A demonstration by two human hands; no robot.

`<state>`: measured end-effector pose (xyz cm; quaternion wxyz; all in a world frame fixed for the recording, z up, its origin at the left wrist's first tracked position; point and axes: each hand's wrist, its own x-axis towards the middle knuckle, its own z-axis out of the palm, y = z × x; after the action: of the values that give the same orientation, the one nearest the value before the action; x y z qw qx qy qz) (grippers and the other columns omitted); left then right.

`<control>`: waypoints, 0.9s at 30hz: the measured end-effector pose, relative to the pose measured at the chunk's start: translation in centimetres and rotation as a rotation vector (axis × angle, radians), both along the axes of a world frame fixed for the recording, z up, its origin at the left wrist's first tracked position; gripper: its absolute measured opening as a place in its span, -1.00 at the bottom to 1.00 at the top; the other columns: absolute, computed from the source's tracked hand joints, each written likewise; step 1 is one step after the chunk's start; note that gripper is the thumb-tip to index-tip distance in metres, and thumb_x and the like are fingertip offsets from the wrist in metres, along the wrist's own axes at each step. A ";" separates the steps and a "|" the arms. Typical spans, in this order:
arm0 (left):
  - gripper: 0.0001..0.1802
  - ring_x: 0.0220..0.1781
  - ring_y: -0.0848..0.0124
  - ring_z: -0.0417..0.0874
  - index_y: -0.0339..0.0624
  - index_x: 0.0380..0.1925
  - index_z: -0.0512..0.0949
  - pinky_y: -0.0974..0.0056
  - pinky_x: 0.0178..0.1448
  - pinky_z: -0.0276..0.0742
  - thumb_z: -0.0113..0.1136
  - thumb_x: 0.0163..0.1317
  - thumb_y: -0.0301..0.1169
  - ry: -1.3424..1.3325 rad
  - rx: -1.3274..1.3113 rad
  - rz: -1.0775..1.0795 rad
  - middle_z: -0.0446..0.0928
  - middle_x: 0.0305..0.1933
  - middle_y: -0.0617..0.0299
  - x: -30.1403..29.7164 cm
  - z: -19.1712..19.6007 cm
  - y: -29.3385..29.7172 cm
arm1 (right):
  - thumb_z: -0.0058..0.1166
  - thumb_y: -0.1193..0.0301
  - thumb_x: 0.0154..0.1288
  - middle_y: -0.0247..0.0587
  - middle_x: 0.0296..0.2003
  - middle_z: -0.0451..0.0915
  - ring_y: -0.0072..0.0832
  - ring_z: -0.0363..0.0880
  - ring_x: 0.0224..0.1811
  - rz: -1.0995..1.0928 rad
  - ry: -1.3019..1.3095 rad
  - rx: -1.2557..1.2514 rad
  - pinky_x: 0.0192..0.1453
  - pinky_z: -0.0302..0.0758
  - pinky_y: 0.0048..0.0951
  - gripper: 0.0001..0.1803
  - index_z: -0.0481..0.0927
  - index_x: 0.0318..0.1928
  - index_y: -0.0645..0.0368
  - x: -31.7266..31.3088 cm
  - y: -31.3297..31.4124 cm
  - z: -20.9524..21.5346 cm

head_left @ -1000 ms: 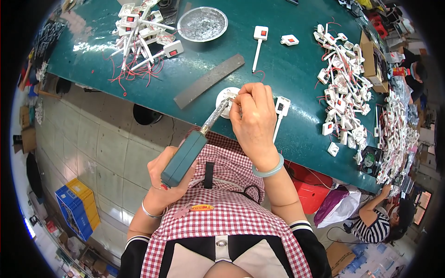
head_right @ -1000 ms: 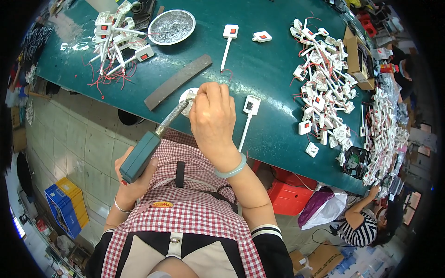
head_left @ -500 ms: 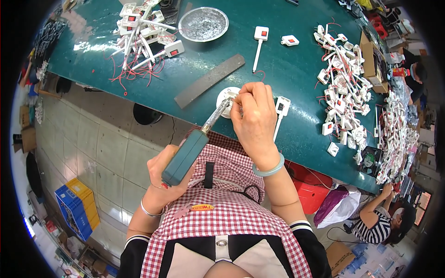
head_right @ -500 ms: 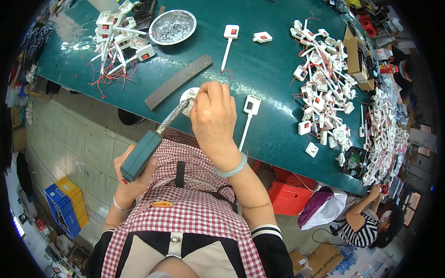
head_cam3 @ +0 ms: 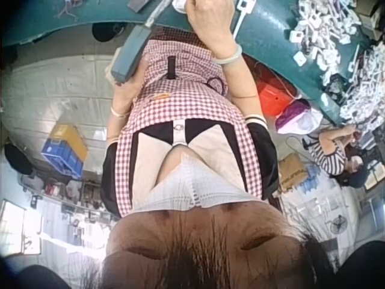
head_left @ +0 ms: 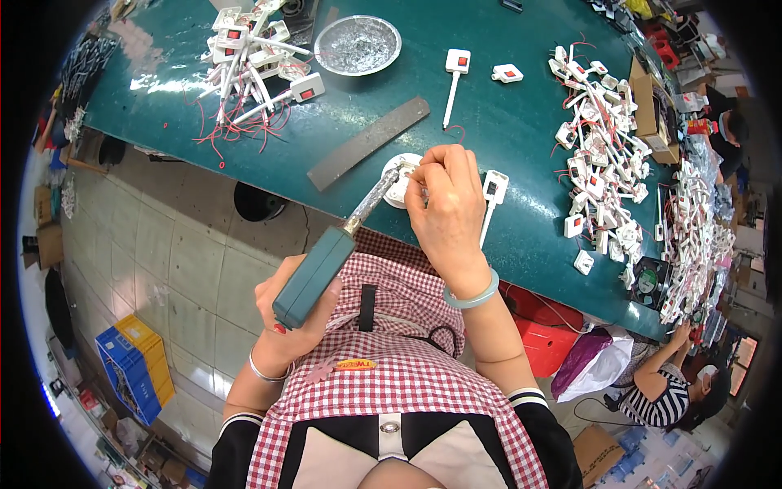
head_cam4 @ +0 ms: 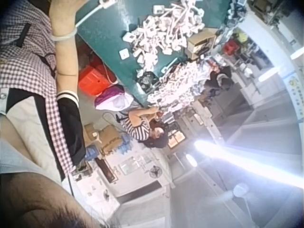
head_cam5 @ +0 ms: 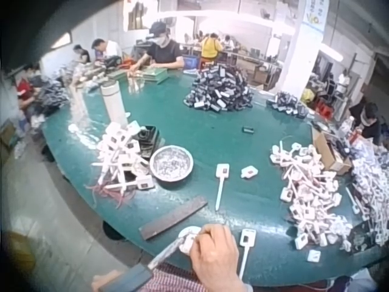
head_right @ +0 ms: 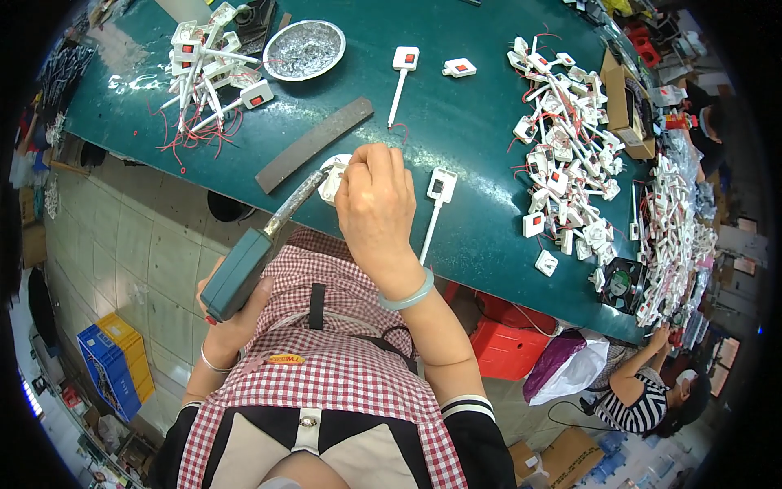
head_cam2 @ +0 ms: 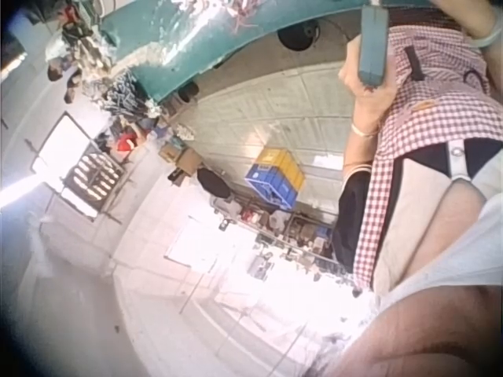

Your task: The person solders electrical wires and components into plastic casings using a handheld soldering iron and assembles the switch housings by hand.

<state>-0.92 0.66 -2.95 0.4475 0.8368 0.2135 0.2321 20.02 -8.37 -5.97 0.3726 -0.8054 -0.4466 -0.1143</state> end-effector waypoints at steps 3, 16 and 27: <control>-0.79 -0.46 0.35 0.67 -0.44 -0.26 0.60 0.37 -0.37 0.52 0.35 0.08 -0.60 -0.015 0.004 0.001 0.62 -0.32 0.06 0.0 -0.1 0.0 | 0.21 0.74 -0.10 -0.14 -0.29 0.49 -0.22 0.48 -0.27 -0.003 -0.005 0.006 -0.22 0.47 -0.27 -0.83 0.49 -0.50 0.31 0.0 0.0 0.0; -0.77 -0.47 0.33 0.64 -0.42 -0.26 0.62 0.36 -0.40 0.49 0.39 0.06 -0.58 -0.048 -0.140 0.106 0.61 -0.33 0.05 -2.5 -3.1 -0.8 | 0.22 0.72 -0.07 -0.17 -0.28 0.50 -0.26 0.52 -0.24 0.000 0.022 0.007 -0.27 0.50 -0.30 -0.84 0.52 -0.47 0.30 0.1 -0.2 -0.2; -0.77 -0.48 0.32 0.64 -0.42 -0.27 0.62 0.36 -0.41 0.48 0.39 0.03 -0.59 -0.127 -0.087 0.150 0.61 -0.35 0.06 -3.6 -4.1 -0.7 | 0.22 0.72 -0.06 -0.13 -0.27 0.50 -0.25 0.52 -0.24 0.001 0.050 -0.008 -0.25 0.50 -0.31 -0.86 0.56 -0.44 0.32 -0.2 -0.3 0.2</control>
<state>-4.50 -0.05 -7.04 0.4772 0.7820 0.2567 0.3079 19.83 -8.65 -5.82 0.3805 -0.8092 -0.4380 -0.0923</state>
